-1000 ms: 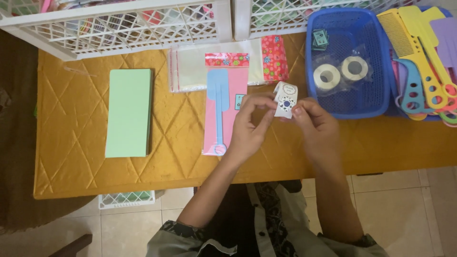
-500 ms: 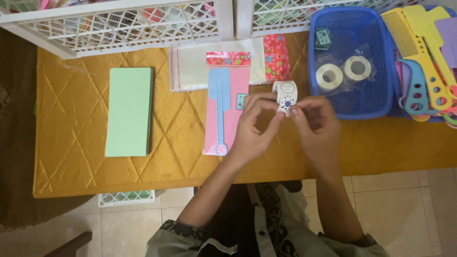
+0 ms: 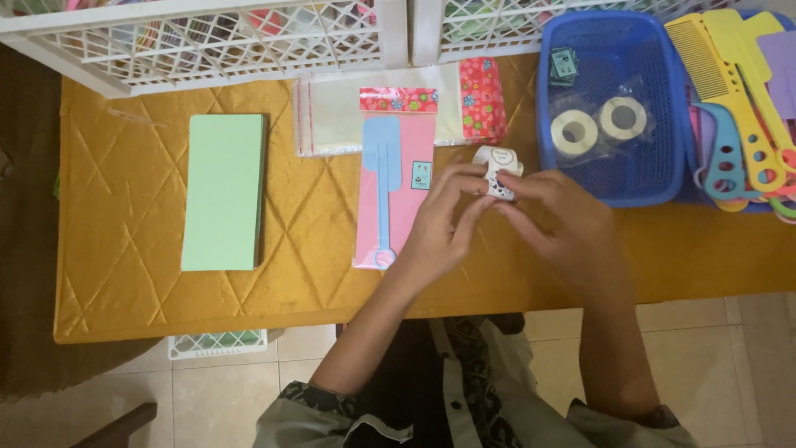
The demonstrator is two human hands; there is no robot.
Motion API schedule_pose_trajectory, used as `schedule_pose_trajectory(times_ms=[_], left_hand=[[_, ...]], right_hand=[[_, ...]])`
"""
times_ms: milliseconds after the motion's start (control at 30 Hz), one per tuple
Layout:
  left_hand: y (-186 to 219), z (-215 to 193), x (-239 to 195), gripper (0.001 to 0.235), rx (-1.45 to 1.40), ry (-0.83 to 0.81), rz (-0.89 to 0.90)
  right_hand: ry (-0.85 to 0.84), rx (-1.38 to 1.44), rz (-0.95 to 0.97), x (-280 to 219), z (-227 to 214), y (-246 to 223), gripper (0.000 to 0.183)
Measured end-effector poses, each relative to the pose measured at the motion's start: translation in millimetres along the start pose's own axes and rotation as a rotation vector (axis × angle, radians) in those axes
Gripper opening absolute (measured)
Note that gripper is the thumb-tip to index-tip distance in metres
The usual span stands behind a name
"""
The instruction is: Packaging plastic combs into decorative paper sleeves and plastic bags, then sealing them with stickers.
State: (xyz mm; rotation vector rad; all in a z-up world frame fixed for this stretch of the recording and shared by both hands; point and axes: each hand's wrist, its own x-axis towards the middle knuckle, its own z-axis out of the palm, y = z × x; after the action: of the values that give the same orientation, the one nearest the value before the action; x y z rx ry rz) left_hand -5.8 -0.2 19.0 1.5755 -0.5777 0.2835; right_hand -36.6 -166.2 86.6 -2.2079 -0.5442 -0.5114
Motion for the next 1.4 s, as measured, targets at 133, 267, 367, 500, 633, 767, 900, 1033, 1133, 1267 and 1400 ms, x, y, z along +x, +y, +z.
schedule_pose_trajectory(times_ms=[133,267,367,500,633,767,900,1033,1133,1267,1400], left_hand=[[-3.3,-0.9,-0.7,0.01,0.079,-0.021,0.053],[-3.1,-3.1,0.7,0.009,0.157,-0.04,0.101],[-1.9,-3.6,1.0,0.008,0.202,-0.04,0.129],[1.4,-1.8,1.8,0.009,0.214,-0.04,0.153],[-3.4,1.1,0.6,0.014,0.132,-0.034,0.135],[-1.8,2.5,-0.5,0.021,-0.035,-0.016,0.008],[-2.4,6.1,-3.2,0.023,-0.225,-0.012,-0.066],[-5.4,4.2,-2.9,0.027,-0.268,-0.01,-0.106],[-3.7,6.8,-0.8,0.022,-0.186,0.029,-0.045],[-0.6,3.1,0.6,0.014,-0.167,0.048,-0.024],[1.0,5.1,0.9,0.013,-0.196,0.06,-0.045]], right_hand=[[-0.002,-0.009,-0.038,4.1,-1.4,-4.3,0.025],[-0.026,-0.012,-0.032,4.5,-2.1,-2.6,0.019],[-0.052,0.029,0.023,3.4,-3.4,-0.3,0.017],[-0.048,0.073,0.16,-6.4,-3.6,12.2,0.015],[-0.026,0.084,0.233,-15.3,-3.4,22.0,0.012],[0.02,0.094,0.269,-18.2,-3.7,22.9,0.012],[0.041,0.097,0.267,-16.9,-6.4,15.7,0.014],[0.055,0.042,0.217,-20.8,2.1,15.3,0.017],[0.078,-0.007,0.157,-21.6,4.7,12.6,0.018],[0.095,-0.031,0.179,-24.7,4.5,15.5,0.013],[0.152,0.046,0.278,-20.8,0.9,9.1,0.007]])
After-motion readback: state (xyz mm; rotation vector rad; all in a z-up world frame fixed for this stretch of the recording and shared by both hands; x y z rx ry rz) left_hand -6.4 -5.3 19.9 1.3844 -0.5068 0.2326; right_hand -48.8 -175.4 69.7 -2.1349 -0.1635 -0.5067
